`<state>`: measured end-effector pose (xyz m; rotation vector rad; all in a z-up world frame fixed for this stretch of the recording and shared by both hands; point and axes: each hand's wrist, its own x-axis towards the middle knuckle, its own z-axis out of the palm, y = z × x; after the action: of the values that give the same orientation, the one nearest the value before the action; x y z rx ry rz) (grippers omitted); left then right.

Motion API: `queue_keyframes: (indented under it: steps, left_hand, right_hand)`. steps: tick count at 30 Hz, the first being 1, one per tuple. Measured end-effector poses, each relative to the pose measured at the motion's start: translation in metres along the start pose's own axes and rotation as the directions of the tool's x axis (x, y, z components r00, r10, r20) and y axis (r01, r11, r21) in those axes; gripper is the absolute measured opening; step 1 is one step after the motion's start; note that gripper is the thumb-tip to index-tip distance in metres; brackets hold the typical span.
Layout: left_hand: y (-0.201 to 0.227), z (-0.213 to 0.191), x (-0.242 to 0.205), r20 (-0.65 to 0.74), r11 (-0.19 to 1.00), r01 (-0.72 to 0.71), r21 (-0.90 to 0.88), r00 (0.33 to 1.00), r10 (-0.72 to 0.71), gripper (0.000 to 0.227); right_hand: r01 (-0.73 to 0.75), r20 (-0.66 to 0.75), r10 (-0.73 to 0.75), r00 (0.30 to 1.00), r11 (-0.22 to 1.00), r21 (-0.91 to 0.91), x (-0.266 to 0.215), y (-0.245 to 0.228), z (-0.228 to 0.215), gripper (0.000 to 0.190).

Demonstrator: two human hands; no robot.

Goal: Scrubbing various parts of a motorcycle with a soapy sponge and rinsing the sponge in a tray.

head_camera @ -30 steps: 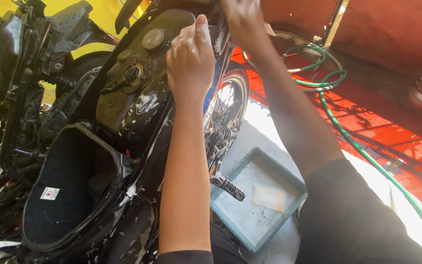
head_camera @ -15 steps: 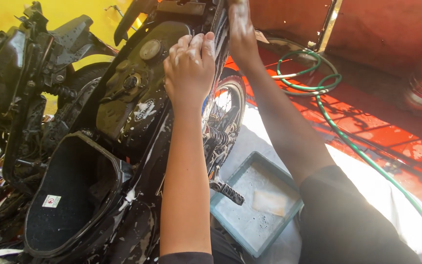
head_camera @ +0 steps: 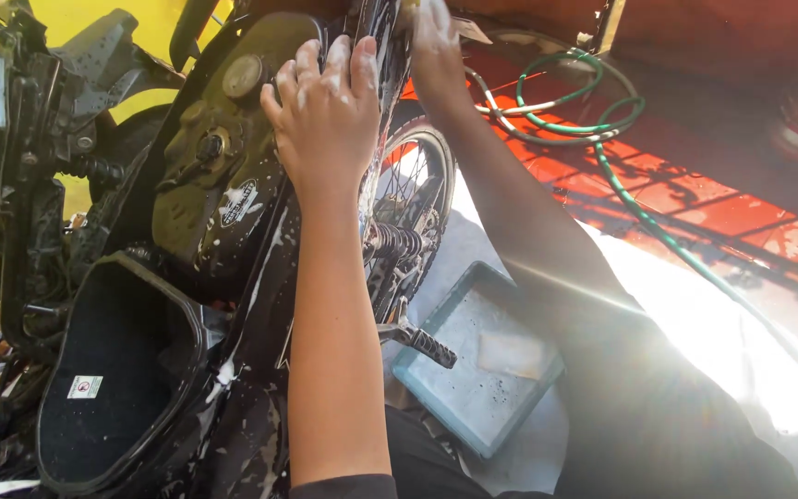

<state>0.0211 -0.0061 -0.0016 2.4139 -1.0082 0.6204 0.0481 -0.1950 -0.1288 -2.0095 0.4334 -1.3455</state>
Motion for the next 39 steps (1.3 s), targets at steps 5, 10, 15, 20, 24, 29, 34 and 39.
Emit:
queue_keyframes:
  steps: [5, 10, 15, 20, 24, 29, 34, 39]
  left_hand:
    - [0.004, 0.001, 0.0, -0.055, 1.0, -0.022, 0.021, 0.998, 0.023, 0.066]
    - [0.004, 0.003, -0.002, -0.118, 0.997, -0.042, 0.066, 0.992, 0.05, 0.07]
    - [0.006, 0.004, -0.001, -0.138, 0.997, -0.031, 0.077, 0.99, 0.041, 0.07]
    - [0.005, 0.003, -0.002, -0.059, 1.0, -0.011, 0.022, 0.998, 0.012, 0.08]
    - [0.003, 0.008, -0.004, -0.086, 0.998, -0.008, 0.055, 0.996, 0.013, 0.078]
    - [0.007, 0.004, -0.002, -0.057, 0.999, 0.016, 0.043, 0.998, -0.013, 0.077]
    - [0.012, -0.001, 0.003, -0.04, 0.999, 0.038, 0.032, 0.999, -0.036, 0.073]
    - [0.007, 0.004, -0.002, -0.073, 0.999, 0.019, 0.05, 0.997, -0.015, 0.071]
  right_hand:
    - [-0.204, 0.165, 0.124, 0.979, 0.476, 0.856, -0.088, -0.081, -0.027, 0.043]
    - [-0.262, 0.144, 0.334, 0.931, 0.342, 0.902, -0.067, -0.092, -0.022, 0.037]
    - [-0.225, 0.123, 0.297, 0.947, 0.339, 0.913, -0.066, -0.067, -0.012, 0.033]
    - [-0.455, 0.234, 0.394, 0.889, 0.821, 0.344, -0.156, -0.07, -0.005, 0.054]
    - [-0.308, 0.158, 0.287, 0.945, 0.942, 0.13, -0.12, -0.027, 0.02, 0.043]
    - [-0.458, 0.031, 0.479, 0.877, 0.816, 0.352, -0.061, -0.03, 0.005, 0.049]
    - [-0.389, 0.174, 0.35, 0.921, 0.863, 0.323, -0.145, -0.052, 0.012, 0.047]
    - [-0.621, 0.187, 0.592, 0.784, 0.741, 0.256, -0.096, -0.038, 0.022, 0.047]
